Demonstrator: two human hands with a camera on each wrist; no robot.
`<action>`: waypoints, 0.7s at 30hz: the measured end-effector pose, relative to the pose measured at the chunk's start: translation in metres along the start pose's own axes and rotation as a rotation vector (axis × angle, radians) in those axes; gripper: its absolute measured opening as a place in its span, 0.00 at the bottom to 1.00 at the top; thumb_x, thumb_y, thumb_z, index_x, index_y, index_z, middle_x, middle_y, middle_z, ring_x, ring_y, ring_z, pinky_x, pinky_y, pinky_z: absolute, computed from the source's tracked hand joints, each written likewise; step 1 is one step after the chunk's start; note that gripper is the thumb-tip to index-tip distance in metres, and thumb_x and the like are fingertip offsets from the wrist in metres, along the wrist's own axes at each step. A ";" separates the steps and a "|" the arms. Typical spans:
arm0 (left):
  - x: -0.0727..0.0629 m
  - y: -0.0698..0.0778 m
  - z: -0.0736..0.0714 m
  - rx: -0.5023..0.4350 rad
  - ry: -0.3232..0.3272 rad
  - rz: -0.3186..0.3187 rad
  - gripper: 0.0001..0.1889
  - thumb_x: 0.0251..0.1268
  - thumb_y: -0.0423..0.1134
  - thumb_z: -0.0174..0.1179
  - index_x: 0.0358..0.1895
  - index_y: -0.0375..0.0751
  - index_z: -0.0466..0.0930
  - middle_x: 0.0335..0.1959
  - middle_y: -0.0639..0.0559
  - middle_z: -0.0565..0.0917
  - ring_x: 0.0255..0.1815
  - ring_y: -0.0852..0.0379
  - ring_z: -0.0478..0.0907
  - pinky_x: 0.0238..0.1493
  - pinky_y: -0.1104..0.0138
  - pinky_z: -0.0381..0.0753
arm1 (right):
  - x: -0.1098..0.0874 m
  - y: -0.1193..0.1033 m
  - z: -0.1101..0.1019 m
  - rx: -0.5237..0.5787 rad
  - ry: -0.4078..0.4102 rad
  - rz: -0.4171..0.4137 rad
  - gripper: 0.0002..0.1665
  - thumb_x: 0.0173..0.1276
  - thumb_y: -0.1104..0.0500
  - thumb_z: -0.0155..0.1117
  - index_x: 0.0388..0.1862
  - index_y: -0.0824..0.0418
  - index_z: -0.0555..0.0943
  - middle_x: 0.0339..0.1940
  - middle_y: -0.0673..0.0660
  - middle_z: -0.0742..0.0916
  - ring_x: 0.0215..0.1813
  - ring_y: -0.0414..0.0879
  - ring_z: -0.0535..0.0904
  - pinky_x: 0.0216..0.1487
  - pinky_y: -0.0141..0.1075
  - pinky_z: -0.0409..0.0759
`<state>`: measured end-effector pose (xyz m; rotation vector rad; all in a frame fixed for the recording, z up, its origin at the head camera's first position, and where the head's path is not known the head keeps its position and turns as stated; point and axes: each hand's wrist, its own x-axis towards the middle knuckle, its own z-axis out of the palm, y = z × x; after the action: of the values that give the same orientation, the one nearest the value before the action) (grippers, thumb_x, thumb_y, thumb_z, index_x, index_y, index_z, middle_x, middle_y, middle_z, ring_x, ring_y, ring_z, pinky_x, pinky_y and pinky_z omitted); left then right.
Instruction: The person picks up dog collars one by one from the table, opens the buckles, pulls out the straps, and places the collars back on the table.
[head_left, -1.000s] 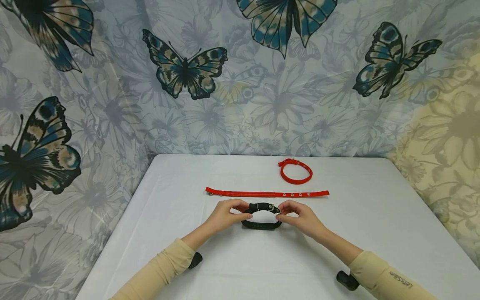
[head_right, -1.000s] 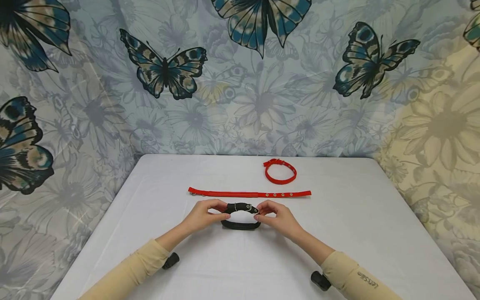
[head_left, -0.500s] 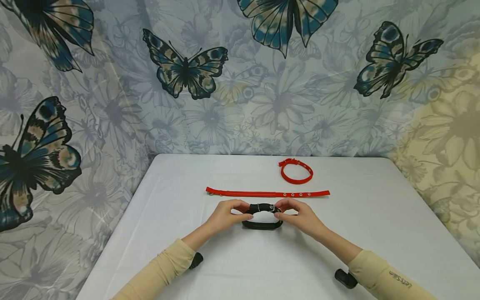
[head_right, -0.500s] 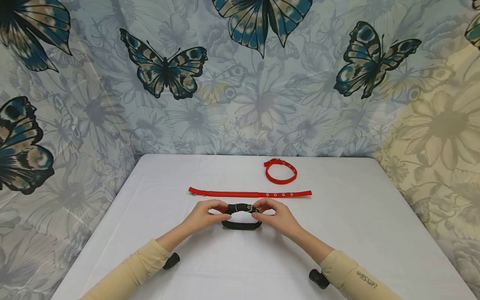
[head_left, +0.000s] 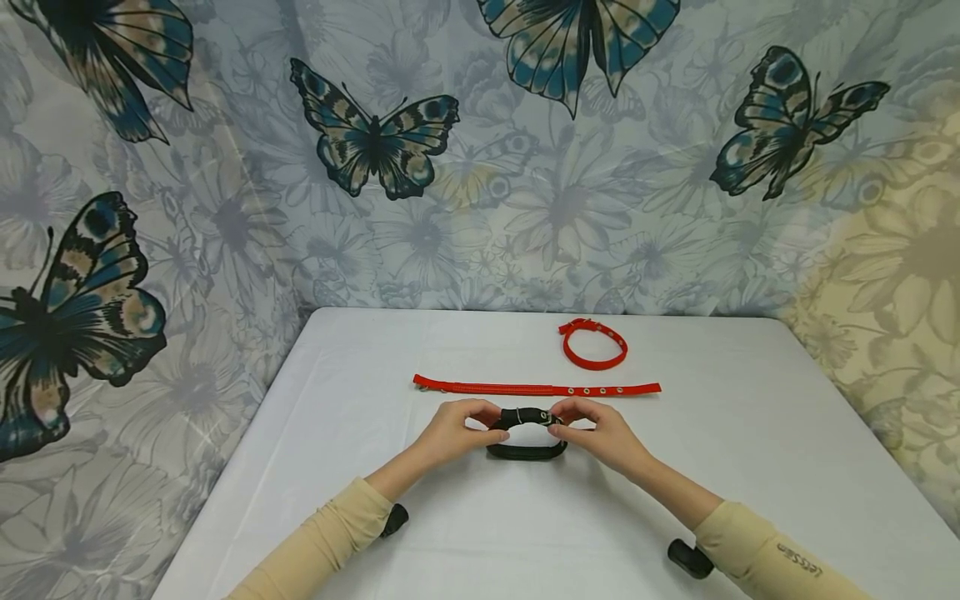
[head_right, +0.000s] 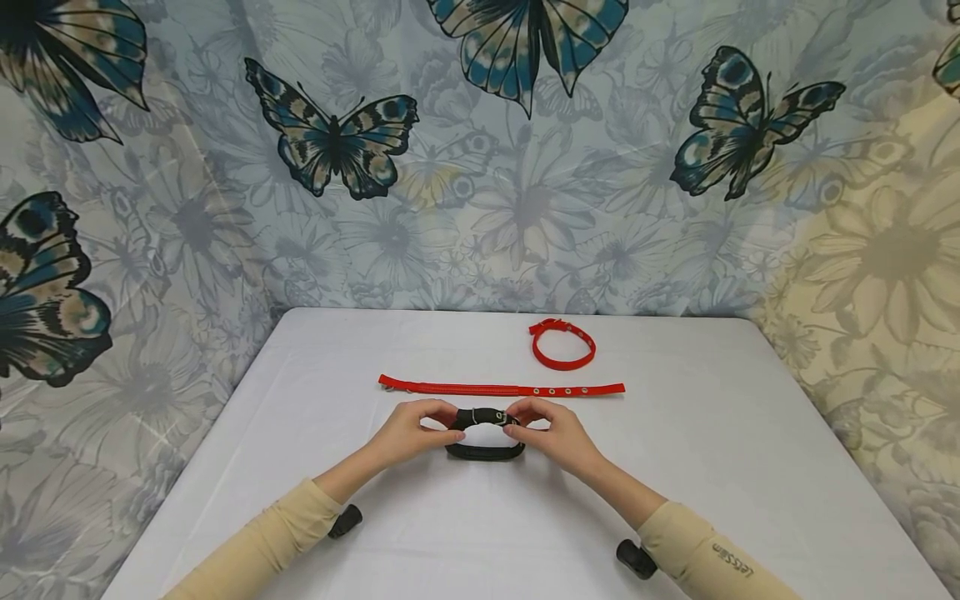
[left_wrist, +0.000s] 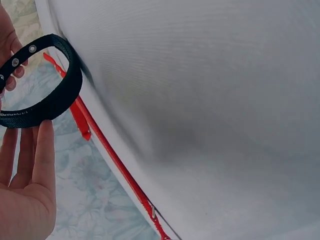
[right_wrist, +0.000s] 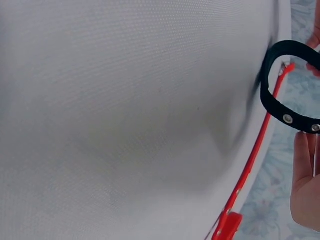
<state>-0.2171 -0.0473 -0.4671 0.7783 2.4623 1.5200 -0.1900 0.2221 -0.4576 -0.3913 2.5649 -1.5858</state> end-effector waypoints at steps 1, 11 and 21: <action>0.000 0.001 0.000 -0.005 0.000 -0.003 0.14 0.56 0.42 0.72 0.45 0.45 0.85 0.37 0.58 0.85 0.43 0.58 0.81 0.47 0.63 0.82 | 0.000 0.000 0.000 -0.001 0.002 0.001 0.15 0.60 0.49 0.73 0.45 0.49 0.83 0.38 0.48 0.86 0.46 0.48 0.80 0.45 0.42 0.77; 0.004 0.008 0.001 0.015 -0.003 -0.002 0.16 0.56 0.45 0.72 0.48 0.48 0.84 0.36 0.61 0.84 0.42 0.63 0.81 0.43 0.70 0.81 | 0.000 0.000 0.000 -0.012 0.003 0.003 0.15 0.60 0.50 0.73 0.45 0.49 0.83 0.38 0.48 0.85 0.46 0.49 0.79 0.43 0.42 0.78; 0.006 0.009 0.003 0.024 0.010 0.031 0.13 0.58 0.44 0.71 0.45 0.47 0.86 0.34 0.61 0.85 0.39 0.63 0.81 0.43 0.68 0.82 | 0.000 -0.002 0.001 -0.021 -0.001 0.004 0.15 0.61 0.52 0.73 0.46 0.52 0.83 0.38 0.49 0.85 0.46 0.47 0.79 0.43 0.39 0.79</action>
<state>-0.2182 -0.0386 -0.4595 0.8184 2.4913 1.5109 -0.1892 0.2204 -0.4564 -0.3889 2.5818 -1.5581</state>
